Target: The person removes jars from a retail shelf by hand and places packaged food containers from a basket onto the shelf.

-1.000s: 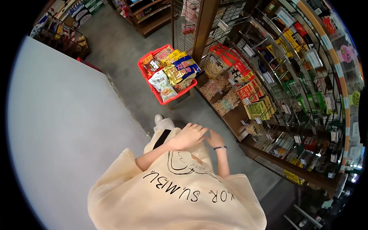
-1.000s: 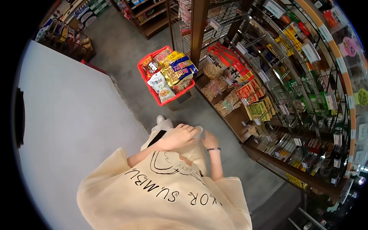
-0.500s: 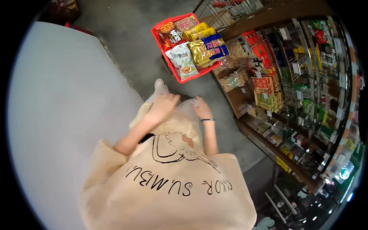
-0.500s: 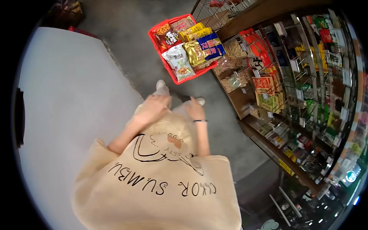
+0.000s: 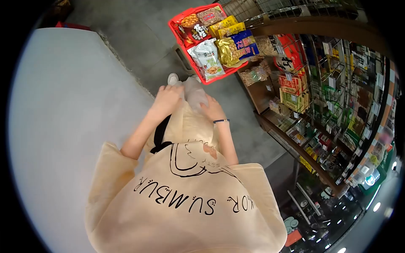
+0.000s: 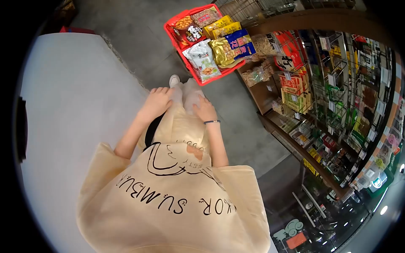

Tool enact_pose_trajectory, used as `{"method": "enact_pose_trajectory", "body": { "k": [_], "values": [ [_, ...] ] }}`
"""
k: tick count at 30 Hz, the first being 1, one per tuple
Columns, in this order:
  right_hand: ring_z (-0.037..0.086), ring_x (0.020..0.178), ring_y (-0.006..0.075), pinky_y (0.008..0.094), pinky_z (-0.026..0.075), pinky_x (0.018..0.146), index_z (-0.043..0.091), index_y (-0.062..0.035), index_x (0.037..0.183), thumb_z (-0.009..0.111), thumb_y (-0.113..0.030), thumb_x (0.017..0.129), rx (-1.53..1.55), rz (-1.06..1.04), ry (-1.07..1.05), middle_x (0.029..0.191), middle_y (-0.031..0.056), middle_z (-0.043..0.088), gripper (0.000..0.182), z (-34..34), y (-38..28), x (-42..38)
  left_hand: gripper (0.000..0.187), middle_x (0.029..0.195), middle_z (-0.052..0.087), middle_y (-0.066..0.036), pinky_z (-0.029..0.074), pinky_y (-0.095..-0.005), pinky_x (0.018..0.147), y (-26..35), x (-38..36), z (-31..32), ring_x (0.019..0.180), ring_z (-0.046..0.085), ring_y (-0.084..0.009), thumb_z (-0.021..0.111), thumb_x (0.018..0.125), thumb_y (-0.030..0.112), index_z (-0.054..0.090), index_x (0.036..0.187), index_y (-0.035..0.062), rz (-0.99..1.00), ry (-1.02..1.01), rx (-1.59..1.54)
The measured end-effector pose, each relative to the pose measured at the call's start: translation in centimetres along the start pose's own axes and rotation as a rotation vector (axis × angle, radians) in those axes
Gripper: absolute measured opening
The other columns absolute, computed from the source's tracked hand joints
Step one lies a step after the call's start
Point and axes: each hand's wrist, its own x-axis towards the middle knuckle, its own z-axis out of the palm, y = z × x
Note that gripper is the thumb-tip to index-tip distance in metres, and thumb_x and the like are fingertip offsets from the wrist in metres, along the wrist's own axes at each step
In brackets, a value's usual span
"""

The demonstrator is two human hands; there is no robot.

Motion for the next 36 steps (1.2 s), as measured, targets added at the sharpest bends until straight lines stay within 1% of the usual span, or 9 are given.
{"method": "enact_pose_trajectory", "body": {
  "k": [7, 12, 24, 29, 30, 32, 33, 35, 36],
  "values": [
    [0.051, 0.105, 0.0397, 0.0439, 0.042, 0.089, 0.042, -0.0053, 0.127, 0.054, -0.036, 0.079, -0.007, -0.021, -0.072, 0.119, 0.0228, 0.051, 0.058, -0.4, 0.7, 2.9, 0.037, 0.103, 0.055, -0.014, 0.039, -0.0396, 0.086, 3.8, 4.3, -1.5, 0.101, 0.052, -0.0286, 0.057, 0.079, 0.017, 0.047, 0.111, 0.0018, 0.121, 0.007, -0.018],
    [0.052, 0.103, 0.0400, 0.0444, 0.042, 0.088, 0.043, -0.0049, 0.126, 0.053, -0.036, 0.080, 0.097, -0.115, 0.037, 0.119, 0.0226, 0.050, 0.056, -1.5, 1.6, 5.0, 0.036, 0.103, 0.056, -0.014, 0.039, -0.0400, 0.086, 3.6, 5.7, -1.3, 0.101, 0.052, -0.0290, 0.055, 0.080, 0.018, 0.047, 0.113, 0.0035, 0.151, -0.016, 0.033],
    [0.049, 0.110, 0.0389, 0.0415, 0.039, 0.093, 0.041, 0.0008, 0.126, 0.054, -0.029, 0.082, 0.357, 0.026, 0.030, 0.118, 0.0256, 0.052, 0.055, -2.2, 7.5, 5.0, 0.044, 0.107, 0.057, -0.018, 0.043, -0.0450, 0.083, 4.9, 14.0, -5.1, 0.099, 0.054, -0.0356, 0.055, 0.081, 0.024, 0.045, 0.119, 0.0044, 0.012, -0.155, 0.143],
    [0.054, 0.103, 0.0364, 0.0381, 0.044, 0.088, 0.048, -0.0008, 0.121, 0.056, -0.021, 0.083, 0.667, -0.024, 0.178, 0.110, 0.0231, 0.057, 0.044, -5.4, 4.6, 5.6, 0.041, 0.103, 0.058, -0.019, 0.044, -0.0412, 0.084, 3.1, 21.7, -6.8, 0.099, 0.055, -0.0349, 0.054, 0.084, 0.025, 0.048, 0.117, 0.0015, -0.021, -0.052, 0.062],
    [0.057, 0.094, 0.0353, 0.0389, 0.045, 0.081, 0.052, -0.0008, 0.114, 0.056, -0.018, 0.082, 0.637, -0.097, 0.361, 0.102, 0.0222, 0.059, 0.036, -5.9, 4.1, 7.1, 0.041, 0.103, 0.058, -0.019, 0.044, -0.0412, 0.084, 2.2, 23.5, -6.4, 0.099, 0.055, -0.0349, 0.054, 0.084, 0.025, 0.048, 0.117, 0.0015, -0.017, -0.058, 0.062],
    [0.059, 0.083, 0.0343, 0.0394, 0.047, 0.073, 0.058, -0.0006, 0.104, 0.055, -0.015, 0.082, 0.539, -0.187, 0.631, 0.091, 0.0212, 0.061, 0.026, -8.1, 3.2, 9.8, 0.041, 0.098, 0.060, -0.017, 0.046, -0.0377, 0.081, -0.5, 26.8, -3.9, 0.094, 0.057, -0.0317, 0.056, 0.083, 0.026, 0.049, 0.112, -0.0014, -0.046, -0.034, -0.366],
    [0.059, 0.083, 0.0343, 0.0391, 0.047, 0.072, 0.059, -0.0002, 0.100, 0.055, -0.013, 0.082, 0.475, -0.206, 0.720, 0.089, 0.0211, 0.061, 0.023, -10.4, 2.3, 11.2, 0.041, 0.098, 0.060, -0.017, 0.046, -0.0377, 0.081, -2.0, 28.2, -1.9, 0.094, 0.057, -0.0317, 0.056, 0.083, 0.026, 0.049, 0.112, -0.0014, -0.044, -0.041, -0.369],
    [0.058, 0.083, 0.0355, 0.0395, 0.046, 0.074, 0.060, 0.0006, 0.098, 0.054, -0.010, 0.082, 0.513, -0.178, 0.683, 0.089, 0.0212, 0.061, 0.020, -14.6, 1.3, 14.5, 0.041, 0.094, 0.060, -0.013, 0.047, -0.0329, 0.077, -4.2, 30.4, 2.0, 0.087, 0.059, -0.0244, 0.060, 0.080, 0.024, 0.049, 0.110, -0.0022, -0.292, 0.042, -0.720],
    [0.058, 0.085, 0.0355, 0.0399, 0.046, 0.077, 0.060, 0.0008, 0.097, 0.053, -0.009, 0.082, 0.434, -0.261, 0.803, 0.089, 0.0214, 0.061, 0.019, -16.0, 1.5, 16.3, 0.042, 0.093, 0.059, -0.011, 0.047, -0.0289, 0.074, -4.4, 30.9, 2.5, 0.083, 0.058, -0.0194, 0.064, 0.076, 0.022, 0.049, 0.108, -0.0019, -0.451, 0.005, -0.875]
  ]
}}
